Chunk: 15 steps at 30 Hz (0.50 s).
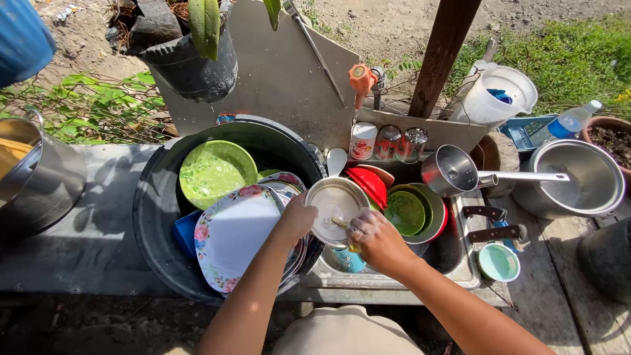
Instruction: Scrubbing and soaping various dishes including plates and bowls in an outdoor sink.
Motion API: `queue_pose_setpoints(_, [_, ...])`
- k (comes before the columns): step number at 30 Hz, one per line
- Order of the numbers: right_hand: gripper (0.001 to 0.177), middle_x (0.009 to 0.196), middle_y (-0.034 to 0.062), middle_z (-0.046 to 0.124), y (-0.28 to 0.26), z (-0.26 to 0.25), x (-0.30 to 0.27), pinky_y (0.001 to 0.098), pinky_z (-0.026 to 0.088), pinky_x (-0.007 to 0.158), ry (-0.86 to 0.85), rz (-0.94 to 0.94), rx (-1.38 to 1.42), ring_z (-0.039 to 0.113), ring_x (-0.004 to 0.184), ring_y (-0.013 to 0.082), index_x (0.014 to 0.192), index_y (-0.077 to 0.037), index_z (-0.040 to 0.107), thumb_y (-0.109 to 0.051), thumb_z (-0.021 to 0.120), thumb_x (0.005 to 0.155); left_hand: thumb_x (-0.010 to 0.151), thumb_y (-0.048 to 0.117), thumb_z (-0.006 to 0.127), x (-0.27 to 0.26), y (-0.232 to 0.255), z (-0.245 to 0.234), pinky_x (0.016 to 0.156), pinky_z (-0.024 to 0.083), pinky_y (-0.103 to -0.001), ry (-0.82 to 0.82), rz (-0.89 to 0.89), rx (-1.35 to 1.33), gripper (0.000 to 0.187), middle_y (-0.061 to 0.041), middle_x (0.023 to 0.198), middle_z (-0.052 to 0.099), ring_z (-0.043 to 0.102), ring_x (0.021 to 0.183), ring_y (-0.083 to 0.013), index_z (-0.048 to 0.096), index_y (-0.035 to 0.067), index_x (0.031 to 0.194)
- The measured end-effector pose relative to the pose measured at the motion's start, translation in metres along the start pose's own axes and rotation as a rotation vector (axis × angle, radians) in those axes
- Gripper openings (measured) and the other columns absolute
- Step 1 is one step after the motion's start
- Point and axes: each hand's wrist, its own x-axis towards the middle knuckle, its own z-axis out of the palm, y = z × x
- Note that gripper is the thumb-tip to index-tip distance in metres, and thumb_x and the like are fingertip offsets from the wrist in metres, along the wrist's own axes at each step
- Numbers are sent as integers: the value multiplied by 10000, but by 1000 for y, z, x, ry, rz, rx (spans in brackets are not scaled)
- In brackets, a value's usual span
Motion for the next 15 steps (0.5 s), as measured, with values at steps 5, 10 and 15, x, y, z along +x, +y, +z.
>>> queue_pose_setpoints(5, [313, 1007, 121, 666, -4, -15, 7, 467, 491, 929, -125, -47, 109, 606, 1051, 362, 990, -32, 711, -57, 710, 678, 835, 43, 534, -41, 25, 43, 737, 565, -388, 208, -81, -175, 512, -152, 1131, 696, 684, 926, -242, 602, 67, 1342])
queue_pose_setpoints(10, [484, 1140, 185, 651, -6, 11, -3, 469, 485, 953, 31, 52, 190, 577, 1104, 393, 1155, 34, 705, 3, 649, 675, 870, 56, 601, -19, -28, 27, 902, 510, -371, 474, 206, 230, 499, -154, 1173, 676, 656, 1052, -269, 583, 17, 1367])
queue_pose_setpoints(15, [369, 1121, 108, 682, -10, -11, 6, 496, 481, 991, -147, -30, 21, 590, 1143, 364, 1077, -82, 707, -37, 719, 711, 864, 58, 521, -54, 45, 8, 885, 471, -556, 265, -253, -322, 577, -227, 1174, 672, 682, 1073, -438, 568, 87, 1438])
